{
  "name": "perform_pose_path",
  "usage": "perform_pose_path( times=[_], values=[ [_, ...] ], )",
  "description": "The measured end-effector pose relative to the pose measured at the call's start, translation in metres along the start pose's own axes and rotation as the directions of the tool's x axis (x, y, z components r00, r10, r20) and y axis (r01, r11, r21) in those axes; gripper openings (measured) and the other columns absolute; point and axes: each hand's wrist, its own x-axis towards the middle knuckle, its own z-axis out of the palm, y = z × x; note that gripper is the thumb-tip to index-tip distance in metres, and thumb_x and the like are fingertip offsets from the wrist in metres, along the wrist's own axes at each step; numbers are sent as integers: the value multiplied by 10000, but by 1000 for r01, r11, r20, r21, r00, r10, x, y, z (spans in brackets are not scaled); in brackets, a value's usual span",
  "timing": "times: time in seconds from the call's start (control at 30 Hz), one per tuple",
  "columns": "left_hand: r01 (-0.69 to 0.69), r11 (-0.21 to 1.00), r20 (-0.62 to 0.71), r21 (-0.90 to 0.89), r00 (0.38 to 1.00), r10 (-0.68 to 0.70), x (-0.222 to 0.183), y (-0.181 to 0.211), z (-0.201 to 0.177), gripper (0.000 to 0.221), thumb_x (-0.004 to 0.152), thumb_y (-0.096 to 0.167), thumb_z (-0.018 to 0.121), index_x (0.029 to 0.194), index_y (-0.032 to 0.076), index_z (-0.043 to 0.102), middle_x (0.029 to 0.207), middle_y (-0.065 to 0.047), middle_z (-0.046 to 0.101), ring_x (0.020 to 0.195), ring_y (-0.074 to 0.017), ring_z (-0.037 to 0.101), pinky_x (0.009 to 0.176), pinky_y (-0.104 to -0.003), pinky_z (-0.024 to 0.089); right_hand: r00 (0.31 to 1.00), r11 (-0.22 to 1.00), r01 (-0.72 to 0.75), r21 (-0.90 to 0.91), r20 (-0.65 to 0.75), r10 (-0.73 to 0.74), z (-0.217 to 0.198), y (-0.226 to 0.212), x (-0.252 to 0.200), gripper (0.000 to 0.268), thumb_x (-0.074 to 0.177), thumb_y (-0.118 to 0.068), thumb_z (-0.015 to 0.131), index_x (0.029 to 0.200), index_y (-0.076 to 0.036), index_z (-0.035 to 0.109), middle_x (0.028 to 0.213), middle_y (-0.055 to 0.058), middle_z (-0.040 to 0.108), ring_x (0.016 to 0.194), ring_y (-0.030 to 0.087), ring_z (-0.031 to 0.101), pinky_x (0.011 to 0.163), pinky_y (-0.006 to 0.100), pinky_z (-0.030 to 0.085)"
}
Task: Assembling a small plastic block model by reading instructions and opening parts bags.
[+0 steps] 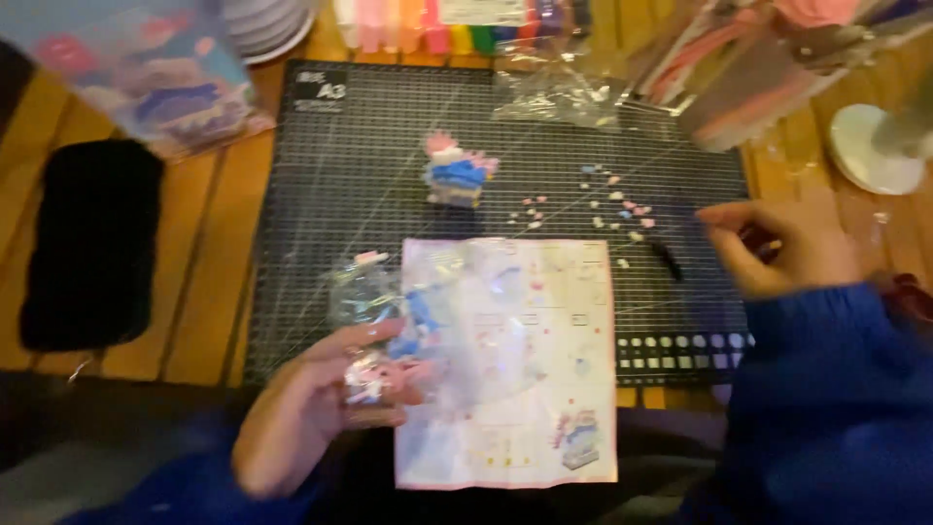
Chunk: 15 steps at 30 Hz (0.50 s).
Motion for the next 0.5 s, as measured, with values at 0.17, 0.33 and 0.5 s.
perform_pose_path(
  times=[0.17,0.33,0.5],
  values=[
    [-45,999,-50,-6,998,45,5,-3,-4,605,841,163,384,1353,-66,609,1211,-368,686,886,-524,686,706,-524,541,999,997,34,-73,-17,-35,16,41,24,171,909,-247,711,1036,-141,755,842,28,692,659,152,585,641,287,458],
    [12,1000,-159,10,987,-10,-2,3,14,597,888,143,325,1377,-54,605,1163,-392,674,917,-554,650,748,-585,508,998,991,61,-123,34,-57,32,23,38,175,892,-302,697,1023,-207,765,878,80,591,804,246,602,779,365,467],
    [-72,997,-157,-20,985,68,1,0,8,564,890,128,322,1348,-66,588,1242,-380,663,923,-565,642,738,-580,498,997,983,37,-180,81,-22,34,13,43,197,865,-368,721,989,-230,788,872,101,572,828,282,585,787,406,464]
  ],
)
